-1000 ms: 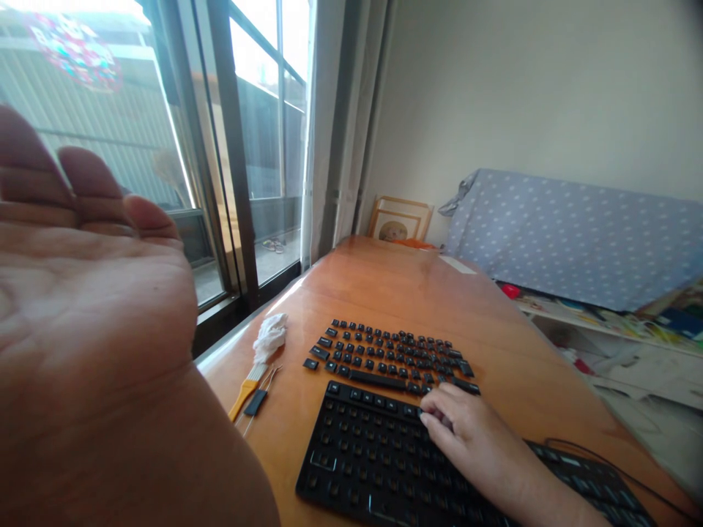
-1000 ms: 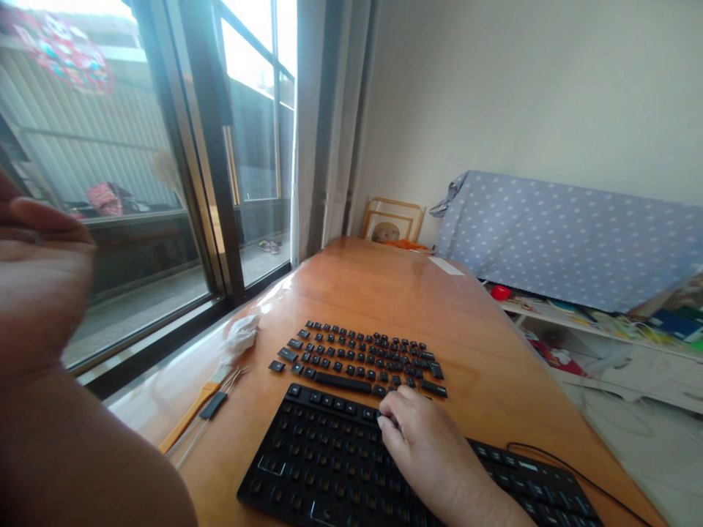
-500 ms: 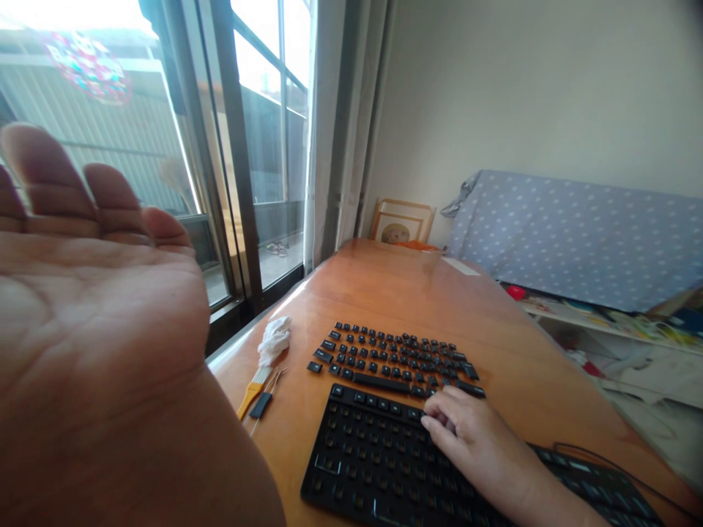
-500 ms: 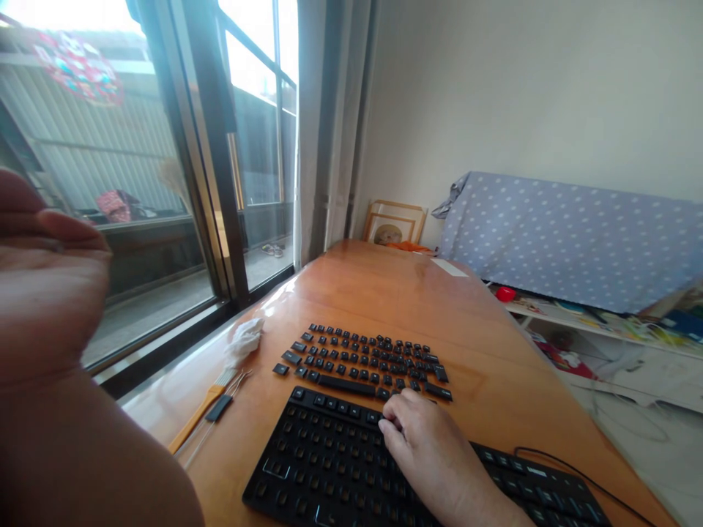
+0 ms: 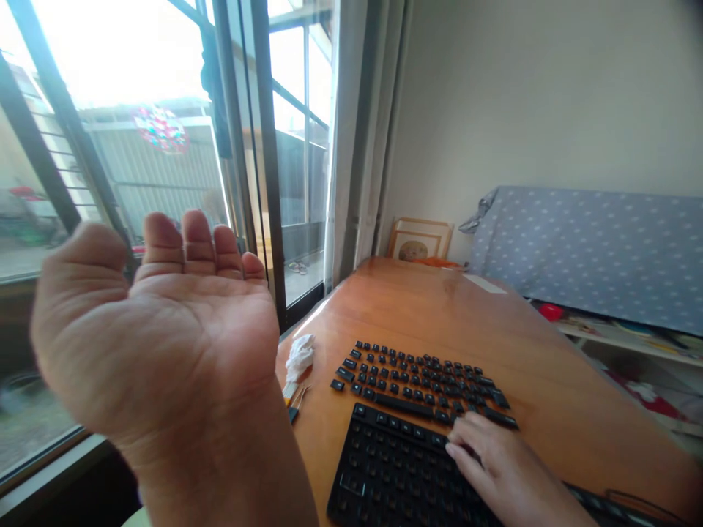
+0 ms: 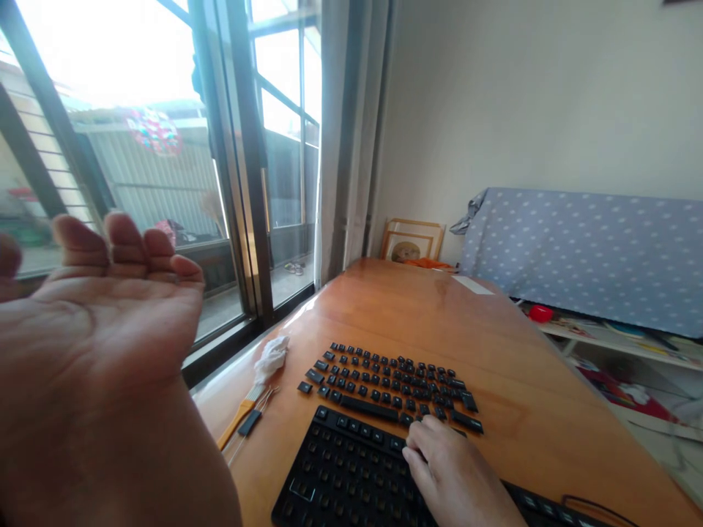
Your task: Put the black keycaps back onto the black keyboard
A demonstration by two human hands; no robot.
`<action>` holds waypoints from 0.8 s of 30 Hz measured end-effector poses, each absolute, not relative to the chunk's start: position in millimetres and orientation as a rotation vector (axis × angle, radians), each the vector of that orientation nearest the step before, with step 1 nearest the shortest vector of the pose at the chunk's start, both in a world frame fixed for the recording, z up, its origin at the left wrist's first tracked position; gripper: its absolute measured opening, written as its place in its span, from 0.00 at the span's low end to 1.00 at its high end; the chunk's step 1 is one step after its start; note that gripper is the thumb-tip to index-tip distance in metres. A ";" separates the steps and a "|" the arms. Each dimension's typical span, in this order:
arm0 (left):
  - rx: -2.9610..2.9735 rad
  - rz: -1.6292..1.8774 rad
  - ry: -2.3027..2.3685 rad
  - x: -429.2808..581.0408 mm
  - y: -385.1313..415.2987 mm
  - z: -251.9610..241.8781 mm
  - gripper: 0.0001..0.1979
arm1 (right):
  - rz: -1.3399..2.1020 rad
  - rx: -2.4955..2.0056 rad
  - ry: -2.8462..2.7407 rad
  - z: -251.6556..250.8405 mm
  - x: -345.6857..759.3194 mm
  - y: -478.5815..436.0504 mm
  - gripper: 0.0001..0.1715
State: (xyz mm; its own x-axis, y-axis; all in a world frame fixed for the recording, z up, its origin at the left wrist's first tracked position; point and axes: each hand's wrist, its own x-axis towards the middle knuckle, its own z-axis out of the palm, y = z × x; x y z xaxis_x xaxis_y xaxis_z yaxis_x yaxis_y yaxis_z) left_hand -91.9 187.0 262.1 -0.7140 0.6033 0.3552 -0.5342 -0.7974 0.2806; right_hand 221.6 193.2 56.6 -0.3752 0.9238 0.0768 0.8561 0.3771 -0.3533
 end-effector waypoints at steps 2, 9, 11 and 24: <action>0.463 2.420 0.290 -82.3 184.2 268.5 0.13 | 0.366 -1.568 -2.388 55.0 222.1 194.0 0.16; 0.528 2.199 0.361 -71.8 190.8 269.0 0.12 | 0.371 -1.597 -2.377 57.6 219.2 193.2 0.15; 0.612 2.119 0.349 -67.5 194.0 266.7 0.13 | 0.380 -1.607 -2.361 61.9 217.2 191.4 0.14; 0.395 1.768 0.306 -21.5 187.4 273.0 0.15 | 0.424 -1.622 -2.329 79.6 211.4 190.0 0.13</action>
